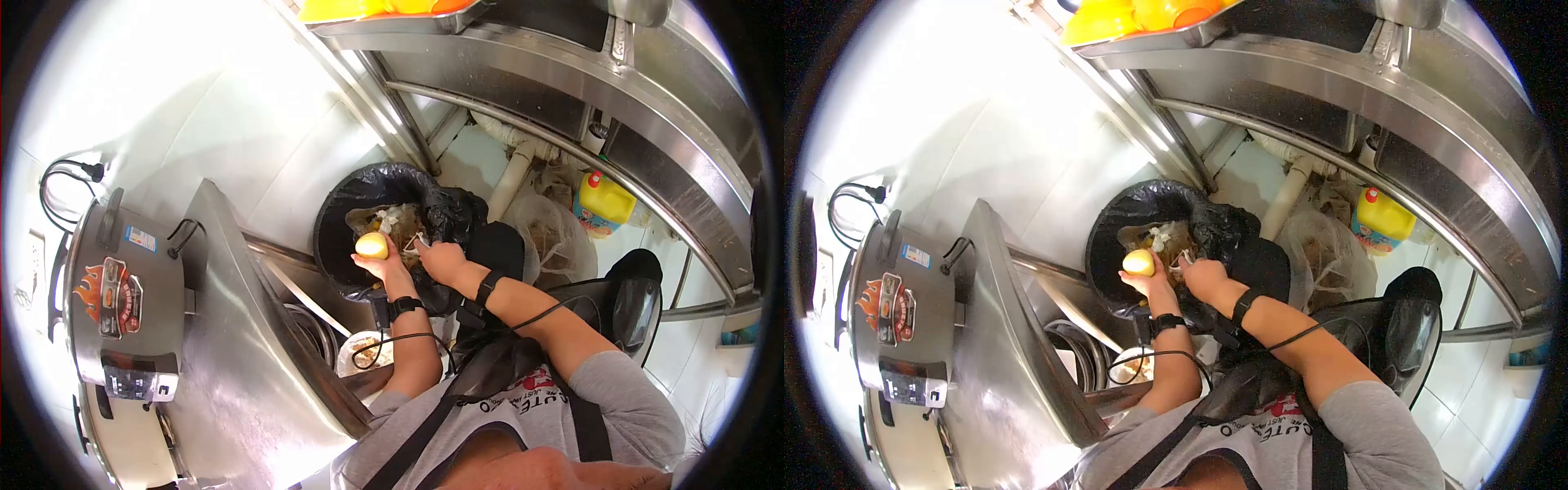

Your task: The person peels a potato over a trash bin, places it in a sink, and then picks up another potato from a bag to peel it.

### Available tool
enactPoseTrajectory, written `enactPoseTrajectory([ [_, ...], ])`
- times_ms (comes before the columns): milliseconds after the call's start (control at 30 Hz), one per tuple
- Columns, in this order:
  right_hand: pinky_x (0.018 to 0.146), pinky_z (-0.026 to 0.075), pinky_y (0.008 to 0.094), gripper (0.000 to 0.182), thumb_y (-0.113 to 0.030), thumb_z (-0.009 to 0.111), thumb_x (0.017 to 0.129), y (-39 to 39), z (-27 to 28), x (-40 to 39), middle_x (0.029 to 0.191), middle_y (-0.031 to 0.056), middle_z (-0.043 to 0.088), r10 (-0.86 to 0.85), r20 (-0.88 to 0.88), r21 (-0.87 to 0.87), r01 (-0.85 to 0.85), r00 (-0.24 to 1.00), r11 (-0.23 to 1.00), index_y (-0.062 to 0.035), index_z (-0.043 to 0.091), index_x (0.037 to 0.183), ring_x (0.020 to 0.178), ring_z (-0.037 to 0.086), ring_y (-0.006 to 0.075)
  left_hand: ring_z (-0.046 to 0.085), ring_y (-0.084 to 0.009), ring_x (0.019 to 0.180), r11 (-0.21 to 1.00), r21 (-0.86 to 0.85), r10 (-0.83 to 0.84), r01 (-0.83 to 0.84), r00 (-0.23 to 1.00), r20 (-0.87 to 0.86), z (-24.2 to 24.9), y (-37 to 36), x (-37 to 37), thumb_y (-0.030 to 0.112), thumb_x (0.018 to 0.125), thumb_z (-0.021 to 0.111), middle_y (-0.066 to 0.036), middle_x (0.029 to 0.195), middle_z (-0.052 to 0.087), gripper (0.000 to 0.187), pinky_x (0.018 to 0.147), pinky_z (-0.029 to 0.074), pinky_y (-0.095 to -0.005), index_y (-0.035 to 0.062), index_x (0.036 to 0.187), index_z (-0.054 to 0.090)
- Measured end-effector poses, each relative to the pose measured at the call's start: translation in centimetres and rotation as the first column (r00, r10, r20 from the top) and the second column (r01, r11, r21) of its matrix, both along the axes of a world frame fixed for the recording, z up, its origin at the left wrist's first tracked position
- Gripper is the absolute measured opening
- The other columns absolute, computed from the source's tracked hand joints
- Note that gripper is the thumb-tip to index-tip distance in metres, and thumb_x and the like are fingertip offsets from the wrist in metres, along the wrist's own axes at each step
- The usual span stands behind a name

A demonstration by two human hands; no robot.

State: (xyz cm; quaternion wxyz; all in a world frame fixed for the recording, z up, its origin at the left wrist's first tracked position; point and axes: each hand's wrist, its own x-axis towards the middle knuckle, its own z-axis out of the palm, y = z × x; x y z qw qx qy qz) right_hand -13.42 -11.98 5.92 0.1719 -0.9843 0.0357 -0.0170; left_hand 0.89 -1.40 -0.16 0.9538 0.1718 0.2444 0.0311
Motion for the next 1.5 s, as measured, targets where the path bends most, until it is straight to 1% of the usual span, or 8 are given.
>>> enactPoseTrajectory([
  [200,0.063,0.052,0.0428,0.043,-0.022,0.049,0.088,-1.3,2.4,-1.3,0.086,0.0182,0.064,-0.252,0.199,0.3,0.186,0.947,0.936,-0.0094,0.045,0.129,0.072,0.064,0.0345,0.057,-0.0351,0.099,0.976,-0.107,-0.159,0.19,0.956,0.247,4.8,-1.5,-2.2,0.062,0.082,0.046,-0.014,0.107,0.059,0.062,0.083,0.051,-0.0493,0.0089,0.113,0.052],
  [300,0.064,0.05,0.0404,0.041,-0.024,0.052,0.09,-3.2,2.7,-1.7,0.084,0.0162,0.063,-0.327,0.545,0.578,-0.063,0.772,0.813,-0.0094,0.047,0.128,0.072,0.064,0.0273,0.057,-0.035,0.1,0.929,-0.157,-0.247,0.334,0.878,0.409,8.0,-2.8,-3.2,0.061,0.083,0.046,-0.015,0.106,0.06,0.062,0.08,0.053,-0.0455,0.0065,0.113,0.052],
  [400,0.064,0.043,0.0249,0.04,-0.02,0.054,0.092,-6.5,5.2,-5.4,0.079,0.0012,0.057,-0.39,0.208,0.952,-0.095,0.897,0.289,-0.0095,0.048,0.129,0.07,0.049,0.0082,0.056,-0.034,0.105,0.808,-0.099,-0.444,0.581,0.71,0.546,11.7,-4.1,-5.1,0.05,0.087,0.048,-0.014,0.112,0.059,0.051,0.069,0.057,-0.0396,0.0094,0.118,0.053],
  [633,0.068,0.044,0.0259,0.041,-0.025,0.053,0.092,-16.1,4.9,-17.1,0.086,0.0023,0.058,-0.459,0.34,0.82,-0.019,0.821,0.572,-0.0084,0.048,0.129,0.073,0.051,0.01,0.05,-0.0395,0.112,0.641,0.26,-0.665,0.722,0.354,0.658,20.3,-8.9,-12.1,0.027,0.077,0.06,-0.017,0.12,0.052,0.054,0.072,0.052,-0.0447,0.0098,0.126,0.045],
  [700,0.075,0.046,0.0312,0.044,-0.031,0.052,0.092,-18.5,2.8,-20.6,0.096,0.0084,0.061,-0.437,0.029,0.761,0.263,0.899,0.593,-0.0072,0.048,0.129,0.083,0.056,0.0167,0.048,-0.0423,0.114,0.582,0.371,-0.716,0.724,0.24,0.655,22.6,-10.4,-14.0,0.021,0.072,0.061,-0.018,0.119,0.051,0.06,0.075,0.052,-0.0486,0.0099,0.128,0.042],
  [900,0.086,0.044,0.0459,0.041,-0.032,0.049,0.088,-21.2,-7.0,-23.6,0.109,0.0206,0.059,-0.399,0.083,0.543,0.294,0.913,0.787,-0.0037,0.054,0.118,0.102,0.054,0.0388,0.052,-0.0376,0.11,0.446,0.775,-0.83,0.448,-0.117,0.545,31.9,-16.8,-22.6,0.019,0.085,0.055,-0.018,0.121,0.049,0.057,0.076,0.054,-0.0461,0.0027,0.134,0.033],
  [1233,0.075,0.048,0.0478,0.031,-0.031,0.055,0.084,-20.3,-6.6,-27.5,0.094,0.0188,0.064,-0.241,-0.056,0.26,0.247,0.969,0.933,-0.0088,0.06,0.105,0.088,0.061,0.0369,0.053,-0.0181,0.105,0.429,0.899,-0.833,-0.093,-0.426,0.353,40.1,-32.8,-31.4,0.003,0.08,0.058,-0.009,0.121,0.049,0.053,0.091,0.045,-0.0323,0.0052,0.131,0.042],
  [1500,0.07,0.047,0.0469,0.025,-0.025,0.056,0.081,-21.9,-7.4,-29.2,0.087,0.02,0.064,-0.316,0.026,0.318,0.292,0.948,0.902,-0.0046,0.065,0.092,0.082,0.061,0.039,0.058,-0.012,0.082,-0.192,0.567,-0.639,-0.801,-0.337,-0.692,42.1,-41.1,-33.9,0.009,0.074,0.06,-0.002,0.094,0.062,0.045,0.069,0.047,-0.0248,0.0107,0.12,0.055],
])
